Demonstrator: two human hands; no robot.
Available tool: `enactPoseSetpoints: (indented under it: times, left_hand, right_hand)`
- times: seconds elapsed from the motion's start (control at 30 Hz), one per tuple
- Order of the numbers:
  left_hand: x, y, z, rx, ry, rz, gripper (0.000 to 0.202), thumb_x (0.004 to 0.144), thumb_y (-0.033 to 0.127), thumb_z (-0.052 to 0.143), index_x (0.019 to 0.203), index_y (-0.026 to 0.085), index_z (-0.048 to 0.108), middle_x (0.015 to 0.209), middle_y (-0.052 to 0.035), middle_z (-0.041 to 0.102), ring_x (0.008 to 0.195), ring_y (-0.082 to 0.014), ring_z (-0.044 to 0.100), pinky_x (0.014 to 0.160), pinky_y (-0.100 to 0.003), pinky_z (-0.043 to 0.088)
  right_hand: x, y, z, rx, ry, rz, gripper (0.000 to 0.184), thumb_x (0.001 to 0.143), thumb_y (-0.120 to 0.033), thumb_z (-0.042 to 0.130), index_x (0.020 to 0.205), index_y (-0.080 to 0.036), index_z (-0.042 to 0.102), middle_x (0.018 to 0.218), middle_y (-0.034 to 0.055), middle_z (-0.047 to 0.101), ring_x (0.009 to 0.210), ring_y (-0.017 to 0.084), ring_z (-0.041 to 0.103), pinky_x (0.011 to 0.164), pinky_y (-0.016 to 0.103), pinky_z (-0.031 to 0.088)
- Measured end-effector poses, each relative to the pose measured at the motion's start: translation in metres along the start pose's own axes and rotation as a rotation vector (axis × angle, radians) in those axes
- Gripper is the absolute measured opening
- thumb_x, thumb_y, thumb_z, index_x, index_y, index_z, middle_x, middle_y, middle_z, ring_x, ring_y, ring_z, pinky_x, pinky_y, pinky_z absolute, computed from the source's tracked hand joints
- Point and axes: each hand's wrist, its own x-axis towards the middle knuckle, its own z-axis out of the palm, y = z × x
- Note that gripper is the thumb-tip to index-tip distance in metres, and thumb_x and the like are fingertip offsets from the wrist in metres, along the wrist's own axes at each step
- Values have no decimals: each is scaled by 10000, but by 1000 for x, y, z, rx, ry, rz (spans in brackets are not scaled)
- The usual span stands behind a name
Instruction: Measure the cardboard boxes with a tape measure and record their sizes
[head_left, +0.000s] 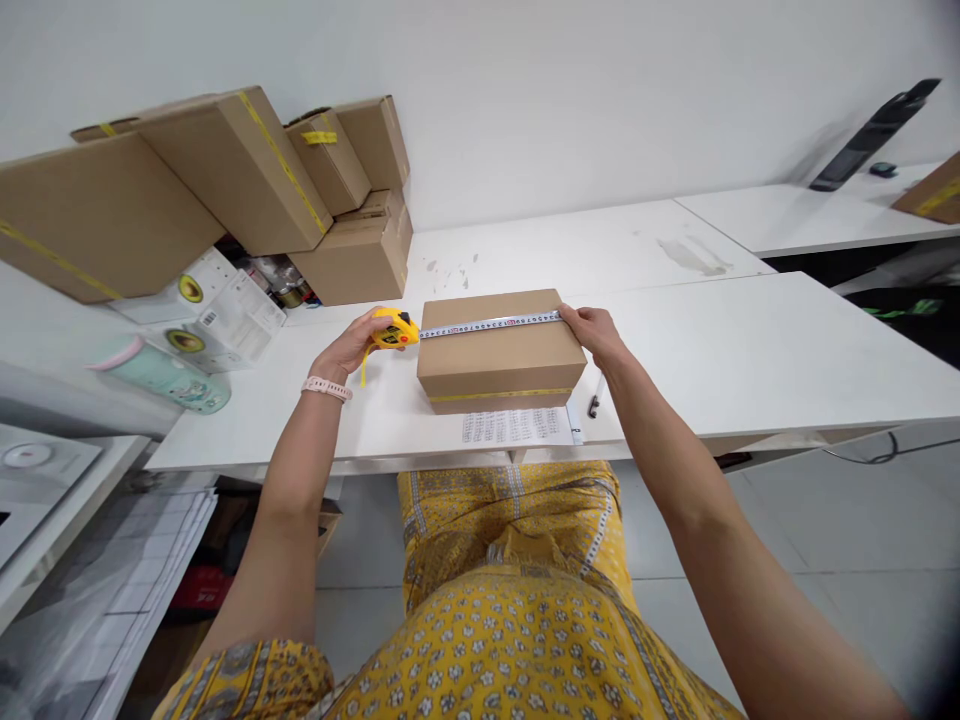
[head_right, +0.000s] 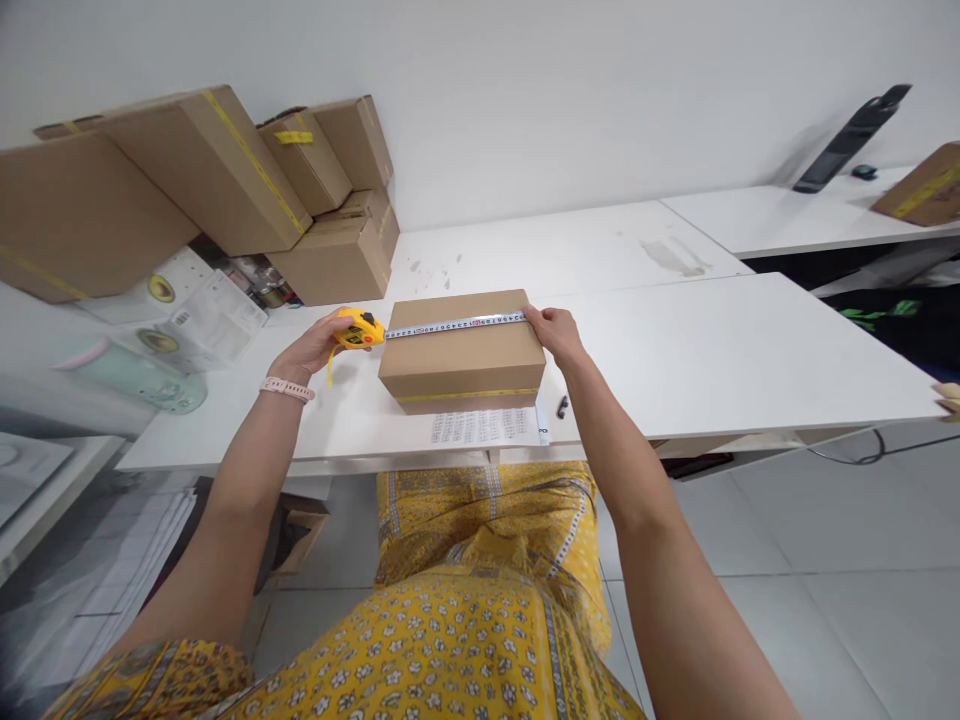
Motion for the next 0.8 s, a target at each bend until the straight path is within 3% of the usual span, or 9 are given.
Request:
enactPoseSetpoints:
  times: [0.13, 0.27, 0.37, 0.43, 0.5, 0.57, 0.63, 0.73, 0.8]
  left_hand:
    - [-11, 17, 5, 29, 24, 36, 407, 718, 399, 839, 995, 172, 646, 1012, -92, 762, 901, -237, 731, 786, -350, 600]
    - [-59, 33, 29, 16, -33, 66, 429, 728, 332, 853, 1053, 192, 611, 1048, -94, 760, 888, -232, 737, 837, -368, 589]
    - [-112, 14, 75, -169, -266, -54, 534, 725, 336, 872, 1168, 227, 595, 1147, -129, 731, 834, -225, 727, 747, -367, 609]
    - [-142, -10, 117, -385, -508, -159, 755, 673, 389, 909, 1333, 280, 560, 1318, -160, 654, 877, -227, 716, 763, -396, 624]
    - [-160, -33, 159, -518, -586, -199, 878, 629, 384, 937, 1409, 327, 540, 1420, -136, 577, 942, -213, 696, 848, -420, 618]
    - [-164, -45, 192, -586, -537, -133, 835, 640, 438, 926, 1393, 333, 582, 1489, -120, 503, 957, -207, 675, 845, -411, 623]
    - [-155, -44, 211, -609, -418, -43, 755, 667, 510, 895, 1346, 308, 633, 1530, -117, 457, 1050, -252, 640, 841, -417, 628]
    - [-136, -32, 216, -626, -307, 7, 675, 704, 570, 845, 1283, 265, 681, 1420, -136, 553, 1123, -306, 604, 810, -430, 635]
    - [-128, -28, 213, -641, -279, -11, 642, 725, 568, 824, 1267, 248, 693, 1285, -138, 628, 1033, -286, 646, 775, -414, 630]
  right_hand:
    - [5, -2, -1, -88, 136, -69, 362, 841, -551, 670, 726, -232, 544, 759, 52, 624, 829, 229, 589, 717, 346, 486]
    - [6, -17, -10, 80, 186, -206, 397, 912, -612, 556, 793, -234, 534, 870, 50, 645, 887, 196, 599, 787, 328, 507]
    - [6, -35, -10, 164, 172, -369, 413, 941, -630, 505, 838, -234, 565, 950, 46, 668, 972, 185, 609, 857, 320, 496]
    - [6, -47, -2, 135, 30, -446, 387, 923, -595, 557, 835, -222, 611, 963, 52, 689, 982, 198, 611, 881, 335, 482]
    - [9, -60, 11, 51, -157, -472, 352, 909, -541, 587, 831, -205, 652, 992, 65, 708, 960, 210, 613, 880, 348, 473]
    - [15, -71, 25, -68, -276, -473, 322, 915, -496, 573, 847, -198, 675, 1076, 80, 716, 972, 223, 613, 885, 358, 468]
    - [24, -79, 38, -188, -299, -453, 309, 925, -472, 554, 870, -199, 687, 1153, 95, 712, 1011, 246, 610, 908, 375, 462]
    - [42, -83, 53, -345, -258, -382, 307, 930, -459, 549, 856, -196, 689, 1109, 121, 726, 1039, 279, 604, 942, 404, 450]
    - [53, -79, 60, -431, -207, -374, 303, 921, -463, 567, 809, -204, 676, 1035, 129, 732, 1045, 289, 602, 951, 404, 439]
